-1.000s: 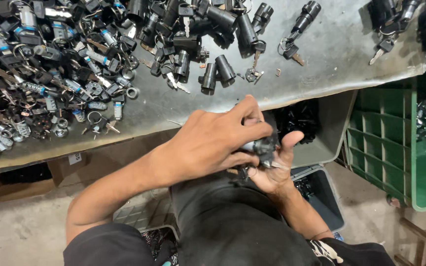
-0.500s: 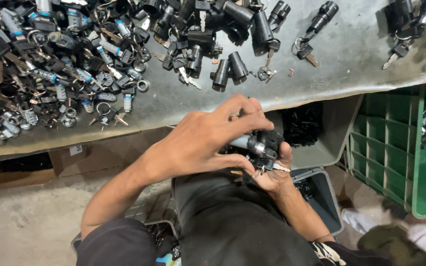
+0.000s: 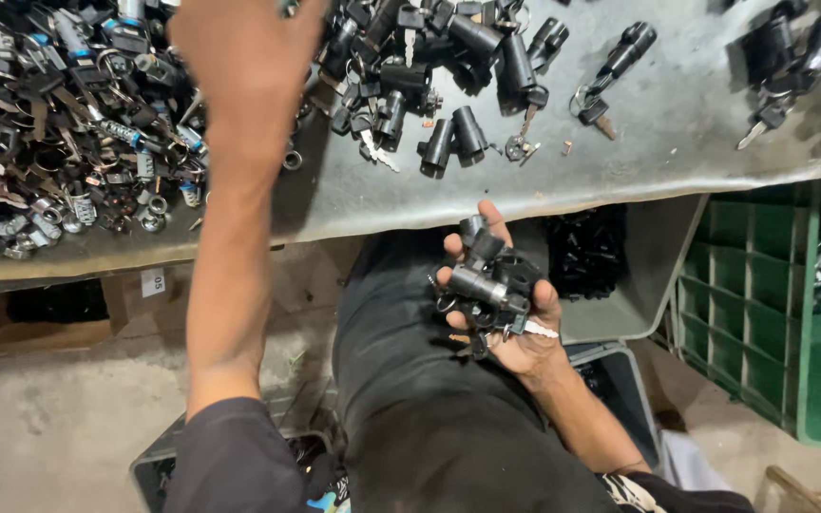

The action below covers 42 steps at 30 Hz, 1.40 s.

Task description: The person sits at a workbench covered with piles of lock cylinders and keys. They pick up lock cylinders one at a time, insert a key, turn it using a handled tool, work the mechanism, and place the locks back on the bench or into bins, handling many locks across the episode.

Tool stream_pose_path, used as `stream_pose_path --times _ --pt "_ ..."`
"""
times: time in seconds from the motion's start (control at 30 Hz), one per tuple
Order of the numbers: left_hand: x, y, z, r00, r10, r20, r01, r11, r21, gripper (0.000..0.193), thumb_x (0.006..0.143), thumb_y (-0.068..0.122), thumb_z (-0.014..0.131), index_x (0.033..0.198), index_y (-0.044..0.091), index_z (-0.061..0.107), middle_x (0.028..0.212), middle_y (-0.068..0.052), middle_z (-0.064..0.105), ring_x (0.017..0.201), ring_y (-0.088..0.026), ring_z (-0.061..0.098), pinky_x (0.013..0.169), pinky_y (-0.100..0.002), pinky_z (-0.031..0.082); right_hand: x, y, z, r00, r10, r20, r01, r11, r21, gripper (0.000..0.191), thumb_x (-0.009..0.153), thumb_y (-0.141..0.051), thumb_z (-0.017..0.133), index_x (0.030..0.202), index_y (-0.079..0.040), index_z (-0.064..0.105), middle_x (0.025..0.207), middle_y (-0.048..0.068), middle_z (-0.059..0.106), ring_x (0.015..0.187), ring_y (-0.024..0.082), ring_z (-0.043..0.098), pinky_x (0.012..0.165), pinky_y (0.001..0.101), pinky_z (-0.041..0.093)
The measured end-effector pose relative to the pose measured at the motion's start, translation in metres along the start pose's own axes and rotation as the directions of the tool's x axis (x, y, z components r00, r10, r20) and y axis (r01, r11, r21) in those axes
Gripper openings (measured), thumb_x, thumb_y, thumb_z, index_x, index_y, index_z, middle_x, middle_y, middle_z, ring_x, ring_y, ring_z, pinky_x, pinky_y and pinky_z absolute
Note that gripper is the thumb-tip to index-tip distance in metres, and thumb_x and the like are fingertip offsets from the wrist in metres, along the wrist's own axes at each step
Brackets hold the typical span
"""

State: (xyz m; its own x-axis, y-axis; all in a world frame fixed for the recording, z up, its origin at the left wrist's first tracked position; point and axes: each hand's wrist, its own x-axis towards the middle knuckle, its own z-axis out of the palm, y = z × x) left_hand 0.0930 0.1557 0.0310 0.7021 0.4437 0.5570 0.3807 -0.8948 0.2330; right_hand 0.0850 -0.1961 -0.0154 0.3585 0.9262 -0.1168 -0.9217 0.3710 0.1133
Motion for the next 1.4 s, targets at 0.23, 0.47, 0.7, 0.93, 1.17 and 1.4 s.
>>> stream_pose_path --times 0.23,0.47,0.7,0.93,1.17,1.4 --pt "0.014 0.03 -0.008 0.998 -0.046 0.031 0.043 0.996 0.078 0.032 0.087 0.037 0.089 0.088 0.007 0.077 0.075 -0.014 0.071 0.067 -0.036 0.067 0.058 -0.044 0.05 -0.006 -0.006 -0.001 1.0 -0.026 -0.01 0.026 1.0 -0.016 0.114 0.087 -0.036 0.088 0.173 -0.027 0.014 0.155 0.022 0.043 0.138 0.044 0.051 0.1 0.0623 0.054" --pt "-0.058 0.123 -0.093 0.941 0.127 0.315 0.096 0.789 -0.606 0.029 0.092 0.012 0.082 0.118 0.008 0.069 0.109 -0.009 0.071 0.1 -0.024 0.073 0.088 -0.032 0.058 -0.01 -0.015 -0.009 0.992 -0.089 -0.084 0.073 0.982 -0.174 0.113 0.085 -0.044 0.088 0.169 -0.017 0.017 0.151 0.025 0.048 0.132 0.046 0.054 0.095 0.0628 0.053" --pt "-0.085 0.159 -0.093 0.775 0.347 0.528 0.247 0.603 -0.759 0.031 0.088 0.017 0.083 0.114 0.01 0.067 0.109 -0.005 0.069 0.086 -0.023 0.071 0.068 -0.031 0.056 -0.028 -0.009 -0.024 0.977 -0.159 -0.143 0.129 0.971 -0.199 0.129 0.077 -0.049 0.093 0.174 -0.011 0.018 0.152 0.013 0.05 0.136 0.026 0.057 0.118 0.0426 0.047" --pt "-0.117 0.176 -0.071 0.691 0.461 0.556 0.205 0.613 -0.763 0.036 0.083 0.026 0.084 0.113 0.014 0.068 0.11 -0.003 0.062 0.078 -0.019 0.069 0.059 -0.032 0.052 -0.059 -0.005 -0.044 0.948 -0.202 -0.248 0.149 0.965 -0.215 0.12 0.077 -0.04 0.091 0.167 -0.011 0.018 0.145 0.012 0.052 0.132 0.027 0.056 0.112 0.0418 0.048" --pt "-0.138 0.238 -0.045 0.522 0.675 0.522 0.202 0.496 -0.844 0.051 0.084 0.032 0.083 0.128 0.013 0.067 0.114 -0.006 0.06 0.077 -0.019 0.065 0.061 -0.033 0.054 -0.135 -0.008 -0.07 0.871 -0.411 -0.27 0.363 0.907 -0.212 0.108 0.084 -0.046 0.083 0.168 -0.014 0.022 0.139 0.016 0.055 0.124 0.031 0.06 0.107 0.0435 0.054" --pt "-0.156 0.302 -0.032 0.45 0.8 0.397 0.211 0.337 -0.918 0.061 0.085 0.037 0.085 0.138 0.015 0.063 0.119 -0.005 0.058 0.089 -0.018 0.066 0.07 -0.03 0.054 -0.214 -0.031 -0.123 0.66 -0.75 0.054 0.749 0.661 0.035 0.09 0.089 -0.036 0.082 0.161 -0.019 0.029 0.138 0.022 0.056 0.123 0.038 0.063 0.086 0.0504 0.061"
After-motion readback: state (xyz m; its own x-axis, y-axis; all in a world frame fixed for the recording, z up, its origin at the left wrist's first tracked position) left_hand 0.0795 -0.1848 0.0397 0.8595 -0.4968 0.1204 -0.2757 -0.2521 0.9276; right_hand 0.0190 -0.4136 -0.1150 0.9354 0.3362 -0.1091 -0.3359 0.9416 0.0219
